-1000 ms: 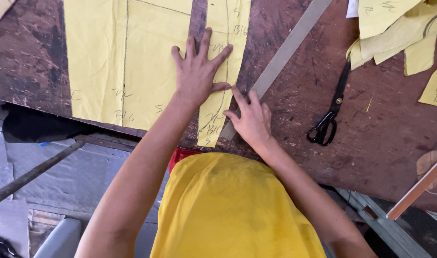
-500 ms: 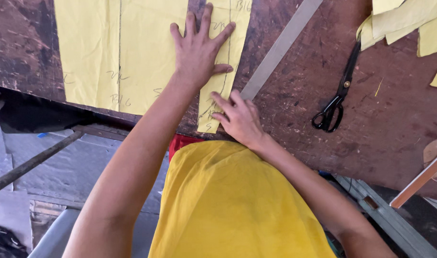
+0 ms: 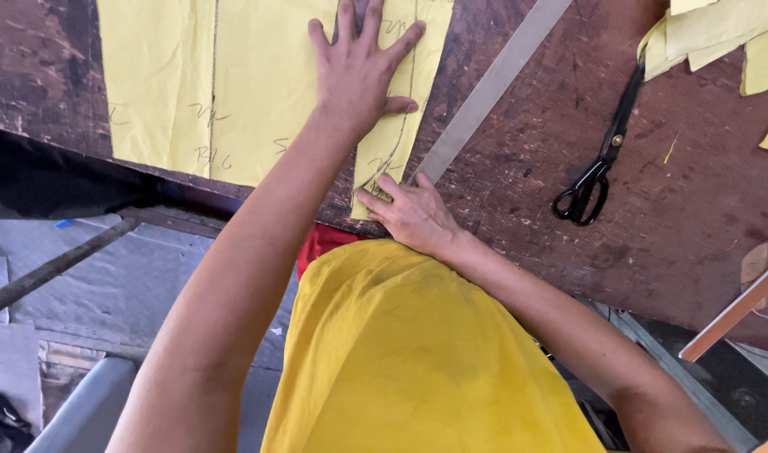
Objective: The person aligns a yellow fabric piece on a wooden table, uses a metal ruler to check straight edges, and cuts along marked lines with large scissors. The person folds the fabric, cuts curved and straight sections, and arranges the cut pieces on the table.
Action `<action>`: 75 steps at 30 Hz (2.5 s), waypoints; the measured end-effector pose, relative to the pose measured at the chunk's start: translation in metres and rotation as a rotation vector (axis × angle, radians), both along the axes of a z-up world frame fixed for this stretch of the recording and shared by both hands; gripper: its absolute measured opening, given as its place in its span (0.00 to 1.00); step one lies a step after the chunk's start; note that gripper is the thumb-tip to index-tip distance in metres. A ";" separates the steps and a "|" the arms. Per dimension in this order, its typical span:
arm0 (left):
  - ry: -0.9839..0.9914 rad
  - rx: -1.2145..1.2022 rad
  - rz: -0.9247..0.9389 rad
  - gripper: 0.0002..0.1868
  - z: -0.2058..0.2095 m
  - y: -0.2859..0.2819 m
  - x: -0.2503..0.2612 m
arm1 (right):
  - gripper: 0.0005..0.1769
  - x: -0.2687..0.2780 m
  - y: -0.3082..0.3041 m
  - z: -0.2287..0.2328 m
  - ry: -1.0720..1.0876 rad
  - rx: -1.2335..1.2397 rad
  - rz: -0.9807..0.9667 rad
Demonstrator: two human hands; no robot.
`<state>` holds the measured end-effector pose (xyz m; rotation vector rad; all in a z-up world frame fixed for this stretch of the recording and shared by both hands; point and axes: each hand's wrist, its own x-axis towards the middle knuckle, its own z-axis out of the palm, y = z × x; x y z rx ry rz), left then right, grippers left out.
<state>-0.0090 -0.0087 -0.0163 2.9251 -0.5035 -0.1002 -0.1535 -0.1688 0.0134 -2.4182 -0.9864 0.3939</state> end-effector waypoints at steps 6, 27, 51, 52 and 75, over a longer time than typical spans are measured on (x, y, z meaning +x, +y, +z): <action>0.036 0.017 0.000 0.59 -0.001 -0.003 0.002 | 0.23 -0.004 -0.002 -0.004 -0.020 -0.011 0.004; 0.191 0.053 0.003 0.64 0.009 -0.002 0.006 | 0.17 -0.020 -0.135 0.030 -0.119 0.057 -0.973; 0.206 -0.071 -0.145 0.53 0.008 0.059 -0.039 | 0.13 -0.024 -0.144 0.000 -0.164 0.049 -0.892; 0.209 -0.032 -0.179 0.55 0.009 0.055 -0.041 | 0.15 -0.022 -0.143 0.000 -0.177 0.046 -0.889; 0.232 -0.014 -0.213 0.56 0.027 0.042 -0.046 | 0.18 -0.022 -0.123 -0.002 -0.232 0.067 -1.039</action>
